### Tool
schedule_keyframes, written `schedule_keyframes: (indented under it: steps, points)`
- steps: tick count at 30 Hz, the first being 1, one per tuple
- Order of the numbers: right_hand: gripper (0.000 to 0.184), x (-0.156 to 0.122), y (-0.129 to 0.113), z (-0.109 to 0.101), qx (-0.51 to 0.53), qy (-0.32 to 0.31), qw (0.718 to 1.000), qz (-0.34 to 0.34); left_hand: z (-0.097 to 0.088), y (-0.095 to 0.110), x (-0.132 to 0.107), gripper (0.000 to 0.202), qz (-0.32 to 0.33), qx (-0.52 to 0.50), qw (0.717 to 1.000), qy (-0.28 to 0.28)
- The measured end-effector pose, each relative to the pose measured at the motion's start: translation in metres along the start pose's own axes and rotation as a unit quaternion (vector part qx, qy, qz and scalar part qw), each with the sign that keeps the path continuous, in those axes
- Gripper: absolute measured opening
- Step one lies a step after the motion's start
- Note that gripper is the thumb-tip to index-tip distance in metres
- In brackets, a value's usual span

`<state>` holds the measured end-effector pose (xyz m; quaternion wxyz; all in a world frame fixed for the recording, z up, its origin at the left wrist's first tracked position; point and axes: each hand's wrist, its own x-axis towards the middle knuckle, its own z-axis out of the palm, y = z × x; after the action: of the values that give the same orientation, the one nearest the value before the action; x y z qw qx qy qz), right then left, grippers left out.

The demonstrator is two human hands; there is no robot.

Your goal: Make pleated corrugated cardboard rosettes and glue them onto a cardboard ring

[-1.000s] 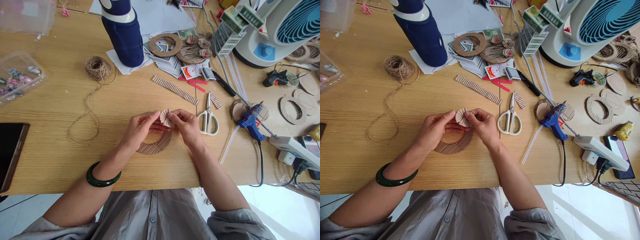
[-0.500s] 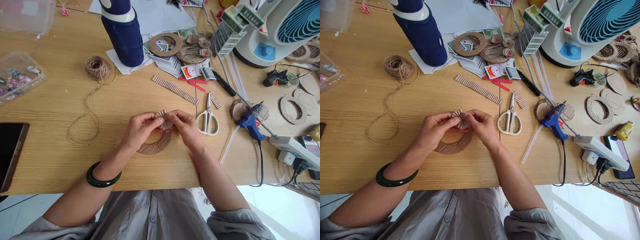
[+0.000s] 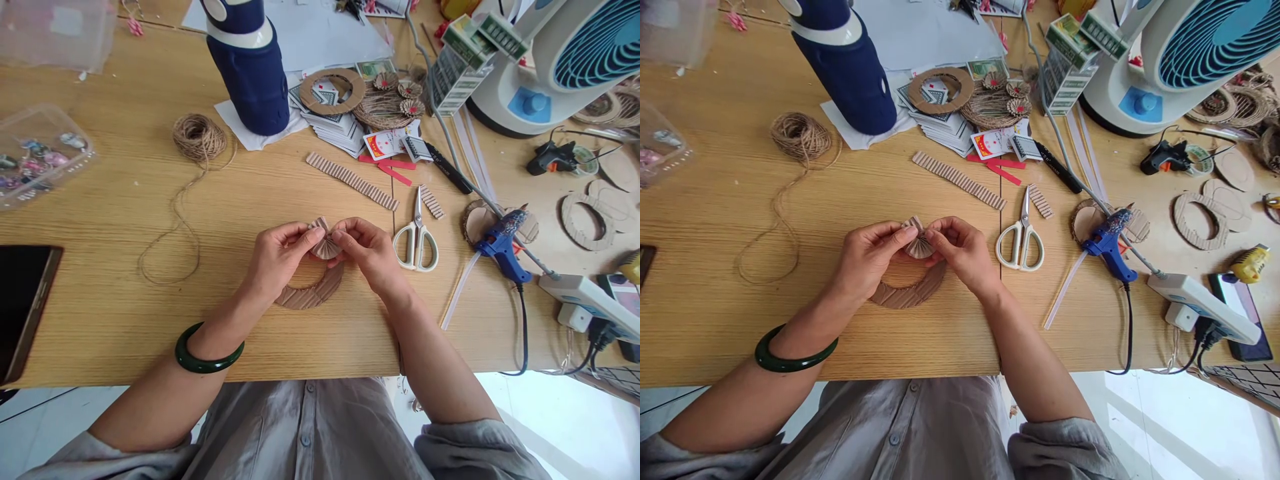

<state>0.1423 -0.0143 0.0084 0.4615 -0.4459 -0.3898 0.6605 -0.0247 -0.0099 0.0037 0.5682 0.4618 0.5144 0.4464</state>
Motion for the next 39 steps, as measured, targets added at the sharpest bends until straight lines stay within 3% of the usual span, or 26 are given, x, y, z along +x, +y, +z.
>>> schedule_keyframes:
  steps: [7, 12, 23, 30, 35, 39]
  points:
    - [0.042, 0.0020, 0.0027, -0.0003, -0.004, 0.005, 1.000, -0.003, 0.0026, 0.0043, -0.0018, 0.023, -0.012, -0.011, 1.000, 0.004]
    - [0.042, 0.0009, 0.0013, 0.0010, -0.034, 0.020, 0.999, -0.008, -0.0001, 0.0031, -0.0016, 0.027, 0.021, 0.055, 0.998, 0.010]
    - [0.032, -0.0016, -0.0008, 0.0013, -0.098, 0.039, 0.992, -0.066, -0.0013, 0.0051, -0.0051, 0.024, 0.088, 0.167, 0.982, -0.033]
    - [0.033, 0.0008, 0.0014, -0.0039, -0.127, 0.091, 0.986, -0.061, -0.0004, 0.0071, -0.0053, 0.020, 0.079, 0.157, 0.984, 0.003]
    - [0.032, 0.0016, 0.0012, -0.0009, -0.068, 0.047, 0.996, -0.031, -0.0019, 0.0077, -0.0046, 0.022, 0.090, 0.175, 0.980, -0.021]
    - [0.033, 0.0007, 0.0014, -0.0002, -0.067, 0.042, 0.996, -0.049, -0.0009, 0.0092, -0.0051, 0.022, 0.107, 0.204, 0.972, -0.041]
